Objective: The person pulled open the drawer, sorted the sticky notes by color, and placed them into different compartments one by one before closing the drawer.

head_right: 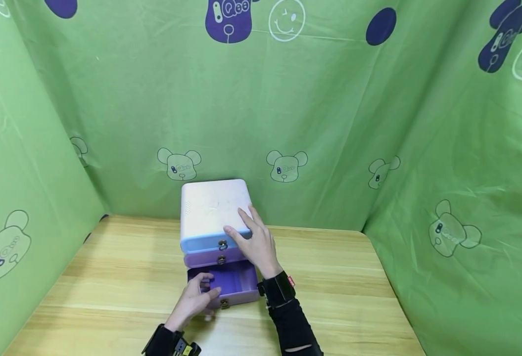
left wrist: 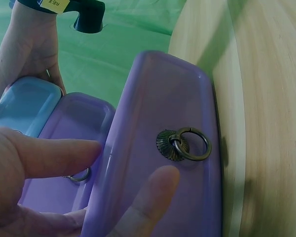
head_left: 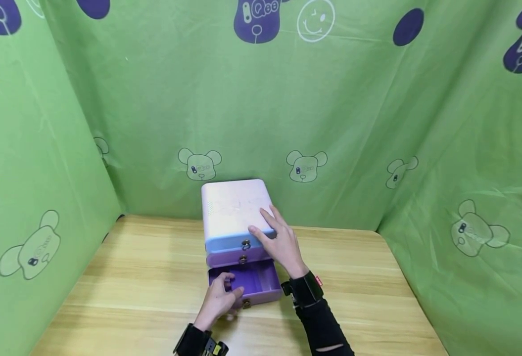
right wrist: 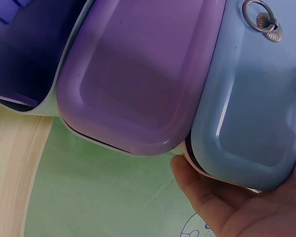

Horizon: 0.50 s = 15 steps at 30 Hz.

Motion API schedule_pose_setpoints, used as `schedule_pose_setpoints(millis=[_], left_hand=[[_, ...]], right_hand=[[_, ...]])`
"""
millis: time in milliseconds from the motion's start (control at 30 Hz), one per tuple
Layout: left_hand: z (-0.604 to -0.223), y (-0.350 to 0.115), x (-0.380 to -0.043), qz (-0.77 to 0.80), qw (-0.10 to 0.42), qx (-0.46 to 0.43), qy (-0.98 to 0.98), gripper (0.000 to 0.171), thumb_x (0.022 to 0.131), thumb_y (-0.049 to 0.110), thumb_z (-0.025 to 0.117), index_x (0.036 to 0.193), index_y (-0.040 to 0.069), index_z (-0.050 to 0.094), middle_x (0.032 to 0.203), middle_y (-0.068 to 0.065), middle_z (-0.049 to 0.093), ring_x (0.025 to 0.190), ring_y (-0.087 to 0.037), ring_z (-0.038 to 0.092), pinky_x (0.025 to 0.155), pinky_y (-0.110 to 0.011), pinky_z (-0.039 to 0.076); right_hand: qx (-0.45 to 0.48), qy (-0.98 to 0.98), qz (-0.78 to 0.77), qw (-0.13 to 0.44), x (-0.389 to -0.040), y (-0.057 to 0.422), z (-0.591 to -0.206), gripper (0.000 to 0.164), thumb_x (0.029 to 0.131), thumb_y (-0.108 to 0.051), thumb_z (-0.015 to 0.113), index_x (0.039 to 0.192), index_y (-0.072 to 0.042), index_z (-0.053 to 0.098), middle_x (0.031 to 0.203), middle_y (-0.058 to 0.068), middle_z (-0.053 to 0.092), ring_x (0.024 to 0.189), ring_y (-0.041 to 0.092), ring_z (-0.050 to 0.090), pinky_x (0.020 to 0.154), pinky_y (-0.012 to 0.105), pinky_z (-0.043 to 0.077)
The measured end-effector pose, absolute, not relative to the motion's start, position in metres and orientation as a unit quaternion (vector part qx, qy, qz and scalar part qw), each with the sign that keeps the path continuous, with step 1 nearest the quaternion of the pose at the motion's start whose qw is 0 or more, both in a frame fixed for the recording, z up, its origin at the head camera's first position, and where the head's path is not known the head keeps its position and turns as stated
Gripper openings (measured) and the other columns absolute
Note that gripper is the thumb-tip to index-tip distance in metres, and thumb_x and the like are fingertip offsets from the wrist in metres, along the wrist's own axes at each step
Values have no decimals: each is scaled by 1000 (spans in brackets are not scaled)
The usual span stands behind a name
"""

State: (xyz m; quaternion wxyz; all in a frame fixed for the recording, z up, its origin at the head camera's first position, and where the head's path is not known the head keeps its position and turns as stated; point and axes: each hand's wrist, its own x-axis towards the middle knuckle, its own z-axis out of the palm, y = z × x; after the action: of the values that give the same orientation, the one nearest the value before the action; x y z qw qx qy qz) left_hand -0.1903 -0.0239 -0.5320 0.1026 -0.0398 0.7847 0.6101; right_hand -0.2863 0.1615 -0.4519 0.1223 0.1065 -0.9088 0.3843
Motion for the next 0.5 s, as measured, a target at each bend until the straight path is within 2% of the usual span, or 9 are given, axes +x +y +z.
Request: schedule_pose_setpoints(millis=[133, 333, 500], left_hand=[[-532, -25, -190, 594, 96, -35, 798, 57, 89, 14, 72, 138, -5, 50, 135, -39, 52, 62, -26, 67, 58, -41, 61], [-532, -26, -191, 561, 77, -26, 824, 52, 88, 17, 74, 133, -1, 55, 130, -31, 60, 89, -27, 68, 77, -43, 59], [-530, -27, -190, 548, 67, -13, 834, 49, 87, 17, 75, 129, 0, 58, 125, -26, 65, 95, -25, 64, 79, -38, 55]], right_hand=[[105, -909, 385, 119, -285, 162, -451, 69, 91, -63, 64, 151, -36, 45, 169, 0, 29, 149, 38, 39, 115, 69, 36], [105, -909, 386, 117, -286, 162, -450, 69, 90, -64, 64, 151, -36, 46, 169, 1, 28, 150, 38, 38, 116, 69, 34], [102, -910, 385, 117, -286, 161, -451, 69, 90, -63, 64, 151, -35, 46, 169, 1, 28, 149, 38, 38, 116, 69, 35]])
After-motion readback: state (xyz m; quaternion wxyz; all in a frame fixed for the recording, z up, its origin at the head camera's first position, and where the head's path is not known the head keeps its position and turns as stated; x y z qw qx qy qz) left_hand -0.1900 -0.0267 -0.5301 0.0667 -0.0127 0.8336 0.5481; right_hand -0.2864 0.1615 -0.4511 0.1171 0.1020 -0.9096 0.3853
